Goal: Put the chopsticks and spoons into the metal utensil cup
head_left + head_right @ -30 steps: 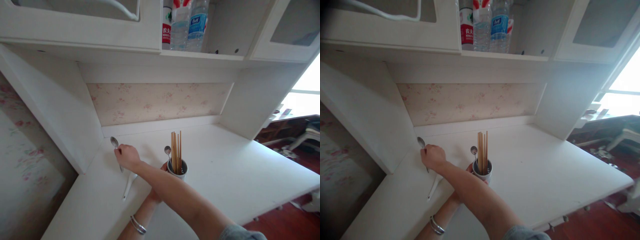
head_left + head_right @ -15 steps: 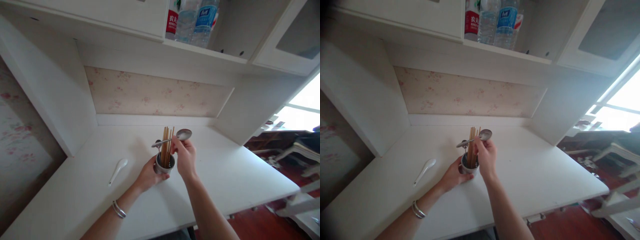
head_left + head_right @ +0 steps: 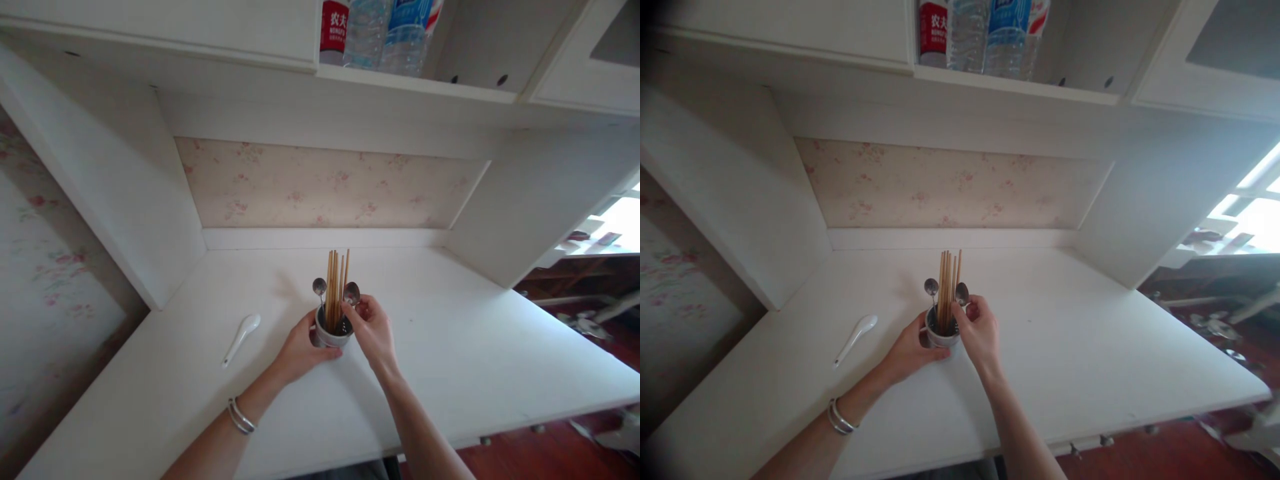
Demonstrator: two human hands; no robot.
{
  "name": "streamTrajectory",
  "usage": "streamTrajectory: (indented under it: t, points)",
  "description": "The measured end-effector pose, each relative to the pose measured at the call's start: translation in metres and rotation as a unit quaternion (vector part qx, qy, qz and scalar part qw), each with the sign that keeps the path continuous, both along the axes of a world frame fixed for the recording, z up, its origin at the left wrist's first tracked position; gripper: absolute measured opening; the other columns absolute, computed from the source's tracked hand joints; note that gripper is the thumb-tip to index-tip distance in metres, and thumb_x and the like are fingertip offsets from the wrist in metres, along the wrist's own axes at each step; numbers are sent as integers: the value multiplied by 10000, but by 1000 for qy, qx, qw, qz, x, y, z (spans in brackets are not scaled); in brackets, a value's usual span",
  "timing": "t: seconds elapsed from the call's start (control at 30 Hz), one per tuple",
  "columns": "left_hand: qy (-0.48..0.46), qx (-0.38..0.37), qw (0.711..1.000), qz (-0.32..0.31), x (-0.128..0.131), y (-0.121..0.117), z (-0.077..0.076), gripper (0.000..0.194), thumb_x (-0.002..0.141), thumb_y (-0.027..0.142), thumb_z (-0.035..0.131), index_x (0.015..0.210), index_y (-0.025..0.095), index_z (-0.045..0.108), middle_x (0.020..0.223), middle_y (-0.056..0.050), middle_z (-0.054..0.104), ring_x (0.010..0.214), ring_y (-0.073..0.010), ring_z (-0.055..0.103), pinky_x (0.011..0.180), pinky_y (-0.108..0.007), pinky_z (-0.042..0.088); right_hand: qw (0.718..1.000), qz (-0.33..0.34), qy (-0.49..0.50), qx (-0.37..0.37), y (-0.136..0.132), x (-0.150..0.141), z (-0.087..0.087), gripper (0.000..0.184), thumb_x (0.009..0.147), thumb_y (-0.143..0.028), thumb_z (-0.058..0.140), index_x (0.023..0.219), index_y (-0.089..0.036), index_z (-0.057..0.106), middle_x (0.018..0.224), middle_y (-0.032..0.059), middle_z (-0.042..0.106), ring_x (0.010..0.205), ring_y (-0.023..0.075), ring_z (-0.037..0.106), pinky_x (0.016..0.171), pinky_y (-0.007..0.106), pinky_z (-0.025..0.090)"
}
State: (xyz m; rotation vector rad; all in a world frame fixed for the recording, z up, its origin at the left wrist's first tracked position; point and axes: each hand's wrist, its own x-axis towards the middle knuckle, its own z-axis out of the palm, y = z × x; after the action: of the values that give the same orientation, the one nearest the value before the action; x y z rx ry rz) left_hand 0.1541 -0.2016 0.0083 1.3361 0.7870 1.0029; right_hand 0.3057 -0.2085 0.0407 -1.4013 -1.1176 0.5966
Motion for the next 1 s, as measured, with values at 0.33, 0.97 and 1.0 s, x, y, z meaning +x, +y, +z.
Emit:
streamTrajectory:
  t: [0.33, 0.97, 1.0]
  points:
    - [-14, 7, 1000, -10, 0, 0, 0, 748, 569, 174, 825, 1245, 178, 503, 1203, -121, 621, 1068, -265, 608, 940, -395, 470, 997, 41, 44, 41, -13, -2, -24, 382, 799, -467, 626, 1065, -205, 541, 800, -9, 557, 694, 142, 551, 624, 264, 453]
    - [534, 121, 818, 177, -102, 12, 33, 304, 864, 454, 458, 854, 194, 615, 868, -65, 684, 793, -207, 630, 726, -307, 429, 984, 167, 59, 3, -28, -12, -22, 700, 765, -400, 699, 1351, -254, 344, 1265, 96, 585, 1151, 266, 563, 1021, 506, 383]
    - [597, 117, 775, 171, -114, 13, 34, 319, 870, 462, 437, 838, 193, 605, 846, -75, 682, 791, -224, 633, 704, -312, 418, 985, 164, 56, 0, -28, -12, -22, 704, 762, -402, 701, 1353, -254, 346, 1257, 94, 591, 1152, 270, 562, 1020, 513, 382]
